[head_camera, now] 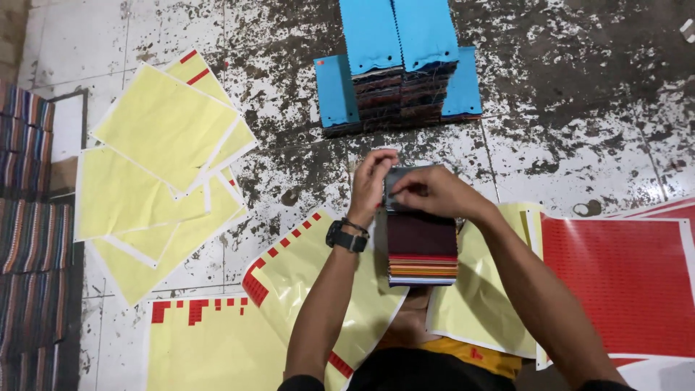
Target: The person sits on the floor and assembles a stack of colorful booklets by hand. They pick up individual booklets from a pile and place them into a larger stack, then secure the stack with a blue cover.
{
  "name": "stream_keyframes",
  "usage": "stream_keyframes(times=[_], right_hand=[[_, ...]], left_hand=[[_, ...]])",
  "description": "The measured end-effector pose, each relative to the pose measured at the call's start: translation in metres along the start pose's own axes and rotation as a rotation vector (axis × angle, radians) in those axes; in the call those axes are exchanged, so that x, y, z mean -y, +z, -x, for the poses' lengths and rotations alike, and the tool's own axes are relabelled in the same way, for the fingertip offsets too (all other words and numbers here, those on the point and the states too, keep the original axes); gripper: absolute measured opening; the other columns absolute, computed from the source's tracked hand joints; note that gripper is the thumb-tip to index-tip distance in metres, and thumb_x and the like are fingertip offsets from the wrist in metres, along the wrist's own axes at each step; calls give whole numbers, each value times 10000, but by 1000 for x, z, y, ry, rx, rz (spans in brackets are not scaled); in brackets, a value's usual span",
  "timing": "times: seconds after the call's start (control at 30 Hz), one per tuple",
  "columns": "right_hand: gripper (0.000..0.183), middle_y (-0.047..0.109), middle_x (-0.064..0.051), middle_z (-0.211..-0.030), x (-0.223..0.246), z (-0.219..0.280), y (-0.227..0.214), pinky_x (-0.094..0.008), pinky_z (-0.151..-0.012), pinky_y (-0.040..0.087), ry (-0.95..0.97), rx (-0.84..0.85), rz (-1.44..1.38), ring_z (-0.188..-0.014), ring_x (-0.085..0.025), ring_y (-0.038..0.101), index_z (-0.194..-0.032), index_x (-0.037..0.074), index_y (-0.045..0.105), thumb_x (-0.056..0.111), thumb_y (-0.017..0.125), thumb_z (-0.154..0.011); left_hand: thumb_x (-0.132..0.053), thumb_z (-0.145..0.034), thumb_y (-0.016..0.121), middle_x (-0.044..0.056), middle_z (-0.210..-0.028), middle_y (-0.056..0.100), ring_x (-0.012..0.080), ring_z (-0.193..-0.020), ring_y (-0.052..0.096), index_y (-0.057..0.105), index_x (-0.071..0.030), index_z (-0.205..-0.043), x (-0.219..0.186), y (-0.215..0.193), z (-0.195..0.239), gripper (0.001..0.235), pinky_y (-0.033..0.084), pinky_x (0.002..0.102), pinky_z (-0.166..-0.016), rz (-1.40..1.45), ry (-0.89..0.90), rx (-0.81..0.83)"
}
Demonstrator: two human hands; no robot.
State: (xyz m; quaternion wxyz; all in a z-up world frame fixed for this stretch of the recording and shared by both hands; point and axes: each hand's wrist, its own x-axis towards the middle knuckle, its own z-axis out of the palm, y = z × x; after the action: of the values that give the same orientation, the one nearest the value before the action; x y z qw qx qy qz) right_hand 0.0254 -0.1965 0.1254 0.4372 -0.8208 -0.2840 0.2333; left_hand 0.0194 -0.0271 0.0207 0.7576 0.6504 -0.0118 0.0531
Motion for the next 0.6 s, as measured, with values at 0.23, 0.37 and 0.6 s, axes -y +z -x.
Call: stream_keyframes(times=[0.23,0.37,0.6], right_hand=[[152,772,-130,-832,-31,-6,10,-391,-728,564,1,-74,-199,-795,-210,678,-1005,38,790,138,738,-903],[114,759,-98,-781,-36,-5,10,-370,-696,554,23,-120,-199,-754,-190,673,-966,50,789,119,746,-886],[111,764,-164,-824,-55,-11,7,-436,-721,573,157,-284,62,-826,-352,740,-934,81,816,125,743,-863]], left_hand=[[-280,-1075,506,192,-1100,725,279,-1164,644,715,-76,-1198,-1,14,-7,317,464,420,-1048,-53,0,60],[-320,-1057,527,172,-1037,735,279,-1041,664,713,-94,-1179,-7,13,-2,317,487,413,-947,-230,-13,-40],[-202,-980,604,125,-901,700,204,-667,653,693,-91,-1085,31,-32,-4,178,506,350,-621,-449,-12,-317]])
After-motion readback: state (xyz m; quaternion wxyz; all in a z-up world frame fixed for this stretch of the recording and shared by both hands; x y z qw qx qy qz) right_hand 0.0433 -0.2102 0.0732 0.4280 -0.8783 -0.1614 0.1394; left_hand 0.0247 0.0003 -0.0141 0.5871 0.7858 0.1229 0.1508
